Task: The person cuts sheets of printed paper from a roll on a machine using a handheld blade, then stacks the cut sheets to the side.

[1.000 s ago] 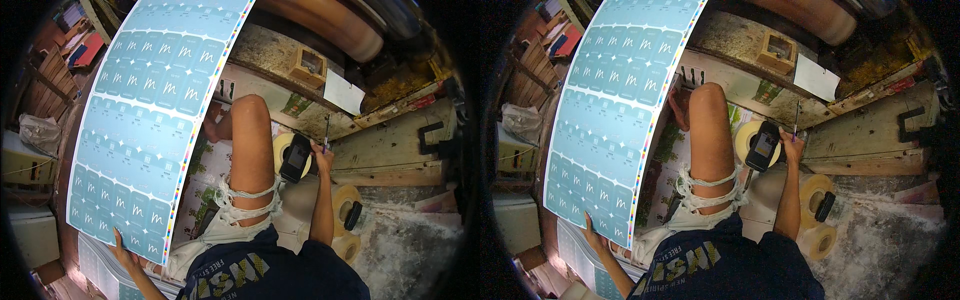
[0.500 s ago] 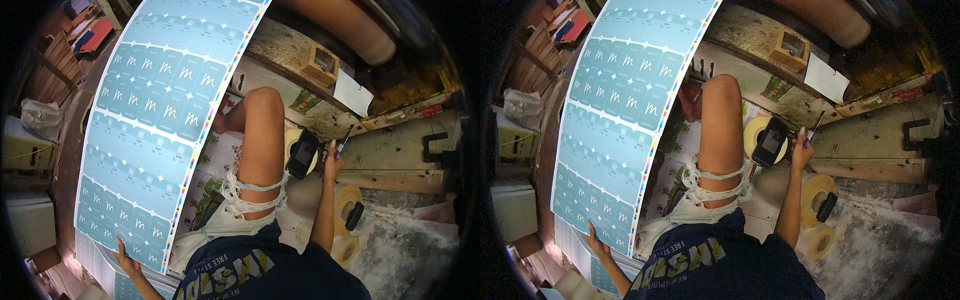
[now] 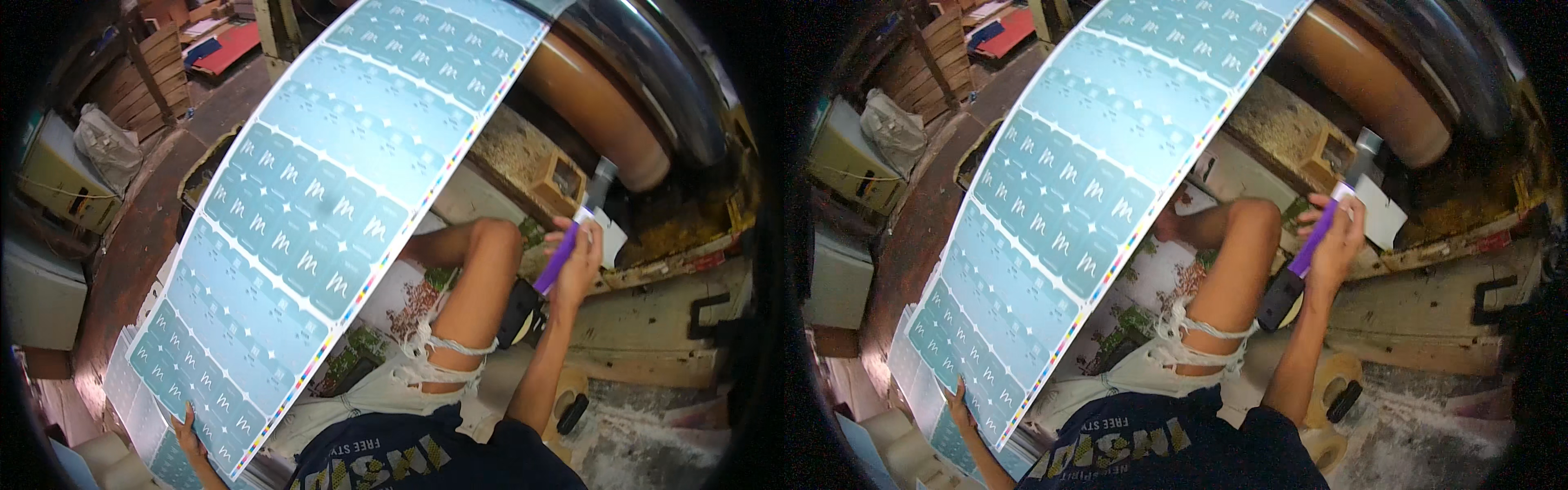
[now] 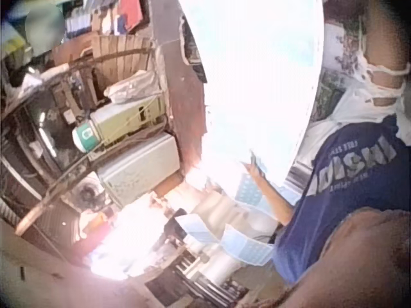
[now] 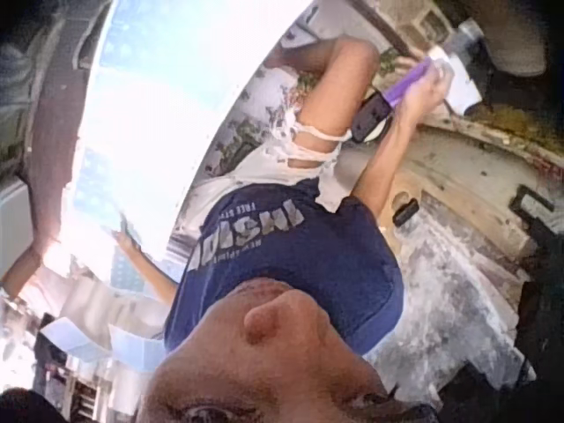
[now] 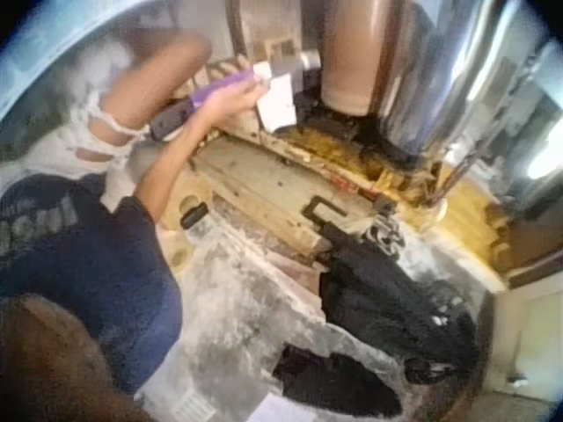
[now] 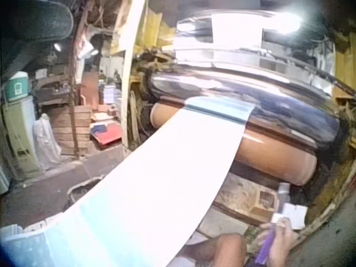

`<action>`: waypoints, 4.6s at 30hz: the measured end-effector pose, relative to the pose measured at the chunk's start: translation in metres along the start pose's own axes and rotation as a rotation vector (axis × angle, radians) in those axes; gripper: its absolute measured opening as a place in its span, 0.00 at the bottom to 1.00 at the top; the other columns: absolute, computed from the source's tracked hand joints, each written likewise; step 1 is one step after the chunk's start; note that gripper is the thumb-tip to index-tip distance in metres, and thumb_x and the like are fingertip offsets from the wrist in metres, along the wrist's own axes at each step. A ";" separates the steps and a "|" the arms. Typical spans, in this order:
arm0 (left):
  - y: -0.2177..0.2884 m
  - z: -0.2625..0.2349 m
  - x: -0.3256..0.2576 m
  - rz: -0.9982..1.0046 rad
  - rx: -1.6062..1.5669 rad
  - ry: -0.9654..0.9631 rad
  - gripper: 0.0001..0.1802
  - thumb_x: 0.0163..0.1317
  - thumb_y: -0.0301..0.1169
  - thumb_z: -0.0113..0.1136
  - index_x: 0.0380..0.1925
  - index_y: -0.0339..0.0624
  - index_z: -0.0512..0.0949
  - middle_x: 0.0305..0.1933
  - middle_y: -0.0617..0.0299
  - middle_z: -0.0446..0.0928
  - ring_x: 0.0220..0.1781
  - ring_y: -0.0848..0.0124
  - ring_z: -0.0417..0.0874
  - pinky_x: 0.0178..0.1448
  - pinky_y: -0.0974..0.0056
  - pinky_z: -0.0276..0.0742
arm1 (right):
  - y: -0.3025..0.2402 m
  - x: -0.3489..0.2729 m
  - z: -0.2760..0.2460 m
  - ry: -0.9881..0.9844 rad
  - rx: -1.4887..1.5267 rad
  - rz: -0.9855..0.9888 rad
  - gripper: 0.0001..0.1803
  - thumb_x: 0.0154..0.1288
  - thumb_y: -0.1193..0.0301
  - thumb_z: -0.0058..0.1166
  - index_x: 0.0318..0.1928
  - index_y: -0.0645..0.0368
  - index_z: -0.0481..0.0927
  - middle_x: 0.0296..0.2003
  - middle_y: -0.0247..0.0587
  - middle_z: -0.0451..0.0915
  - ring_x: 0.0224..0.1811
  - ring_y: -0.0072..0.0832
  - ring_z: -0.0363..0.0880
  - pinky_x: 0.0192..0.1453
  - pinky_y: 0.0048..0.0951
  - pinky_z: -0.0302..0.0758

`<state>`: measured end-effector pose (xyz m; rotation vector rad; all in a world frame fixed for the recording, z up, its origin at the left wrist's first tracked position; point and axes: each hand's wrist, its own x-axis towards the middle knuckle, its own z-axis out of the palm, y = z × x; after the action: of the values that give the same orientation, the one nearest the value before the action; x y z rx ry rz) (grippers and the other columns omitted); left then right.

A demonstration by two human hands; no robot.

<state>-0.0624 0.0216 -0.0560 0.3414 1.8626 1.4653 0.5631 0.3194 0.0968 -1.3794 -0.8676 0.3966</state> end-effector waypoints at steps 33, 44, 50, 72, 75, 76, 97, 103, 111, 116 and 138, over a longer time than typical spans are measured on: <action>-0.076 -0.157 0.050 -0.310 0.099 0.026 0.45 0.58 0.27 0.67 0.71 0.41 0.50 0.63 0.48 0.68 0.61 0.58 0.72 0.65 0.57 0.70 | 0.075 0.072 0.168 -0.868 -0.766 -1.041 0.18 0.46 0.75 0.60 0.42 0.54 0.82 0.35 0.39 0.81 0.36 0.44 0.82 0.42 0.42 0.79; -0.073 0.044 0.162 -0.062 -0.065 -0.093 0.23 0.61 0.23 0.64 0.55 0.29 0.69 0.49 0.49 0.78 0.43 0.60 0.82 0.47 0.58 0.83 | -0.050 -0.018 0.125 -0.914 -0.555 -0.849 0.13 0.48 0.77 0.55 0.37 0.56 0.85 0.29 0.46 0.80 0.32 0.46 0.80 0.38 0.40 0.78; -0.053 0.098 0.172 0.078 0.108 -0.131 0.27 0.60 0.27 0.65 0.56 0.28 0.67 0.50 0.44 0.77 0.49 0.60 0.80 0.54 0.57 0.79 | -0.071 -0.053 0.107 -0.917 -0.466 -0.790 0.15 0.47 0.77 0.55 0.39 0.58 0.84 0.31 0.46 0.80 0.31 0.46 0.81 0.37 0.40 0.78; 0.102 0.323 0.012 0.097 -0.391 -0.523 0.29 0.62 0.23 0.61 0.62 0.29 0.63 0.58 0.51 0.72 0.55 0.66 0.76 0.58 0.63 0.76 | 0.107 -0.079 -0.124 0.192 -0.543 0.104 0.21 0.59 0.66 0.68 0.45 0.72 0.80 0.27 0.28 0.75 0.30 0.15 0.67 0.39 0.18 0.68; 0.091 0.287 0.011 0.116 -0.393 -0.496 0.28 0.64 0.24 0.61 0.62 0.30 0.63 0.57 0.54 0.72 0.54 0.67 0.76 0.57 0.63 0.75 | 0.136 -0.118 -0.133 0.196 -0.540 0.331 0.29 0.55 0.65 0.71 0.48 0.76 0.76 0.27 0.26 0.72 0.30 0.14 0.66 0.41 0.16 0.66; 0.091 0.279 0.011 0.107 -0.381 -0.465 0.28 0.64 0.24 0.61 0.62 0.30 0.63 0.57 0.54 0.72 0.54 0.67 0.76 0.57 0.64 0.75 | 0.147 -0.123 -0.132 0.160 -0.477 0.392 0.30 0.54 0.67 0.72 0.50 0.75 0.75 0.28 0.26 0.71 0.29 0.14 0.65 0.40 0.15 0.65; 0.087 0.244 -0.003 0.081 -0.182 -0.222 0.33 0.61 0.28 0.64 0.64 0.31 0.61 0.57 0.51 0.72 0.53 0.64 0.77 0.58 0.64 0.73 | 0.161 -0.021 -0.134 0.172 -0.515 0.606 0.25 0.59 0.50 0.64 0.36 0.65 0.84 0.29 0.33 0.78 0.32 0.22 0.71 0.43 0.29 0.70; 0.096 0.251 -0.005 0.138 -0.175 -0.177 0.32 0.62 0.29 0.63 0.63 0.33 0.61 0.57 0.51 0.71 0.53 0.65 0.76 0.56 0.62 0.75 | 0.187 0.014 -0.135 0.118 -0.567 0.509 0.32 0.56 0.50 0.68 0.45 0.70 0.82 0.32 0.39 0.81 0.31 0.22 0.75 0.38 0.25 0.72; 0.074 0.193 -0.006 0.073 -0.163 -0.123 0.29 0.62 0.28 0.63 0.61 0.36 0.63 0.55 0.52 0.73 0.53 0.64 0.77 0.56 0.61 0.76 | 0.184 -0.015 -0.121 0.089 -0.263 0.421 0.23 0.54 0.73 0.71 0.46 0.75 0.75 0.25 0.23 0.67 0.27 0.10 0.61 0.36 0.11 0.61; 0.028 0.095 0.000 0.000 -0.164 -0.114 0.34 0.62 0.27 0.62 0.65 0.35 0.59 0.61 0.48 0.70 0.56 0.61 0.78 0.56 0.59 0.79 | 0.179 -0.081 -0.147 0.134 -0.351 0.422 0.25 0.59 0.63 0.67 0.48 0.70 0.76 0.27 0.30 0.75 0.29 0.15 0.71 0.37 0.15 0.68; 0.008 -0.032 0.002 -0.063 0.068 -0.122 0.28 0.61 0.27 0.63 0.60 0.38 0.65 0.52 0.57 0.75 0.49 0.68 0.77 0.56 0.62 0.74 | 0.051 0.052 0.108 -0.407 0.104 0.152 0.19 0.75 0.59 0.45 0.53 0.63 0.73 0.19 0.32 0.71 0.11 0.16 0.67 0.11 0.19 0.61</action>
<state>-0.0874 0.0015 -0.0461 0.3926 1.8126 1.3123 0.5297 0.4400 0.0589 -1.2916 -1.0575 0.8495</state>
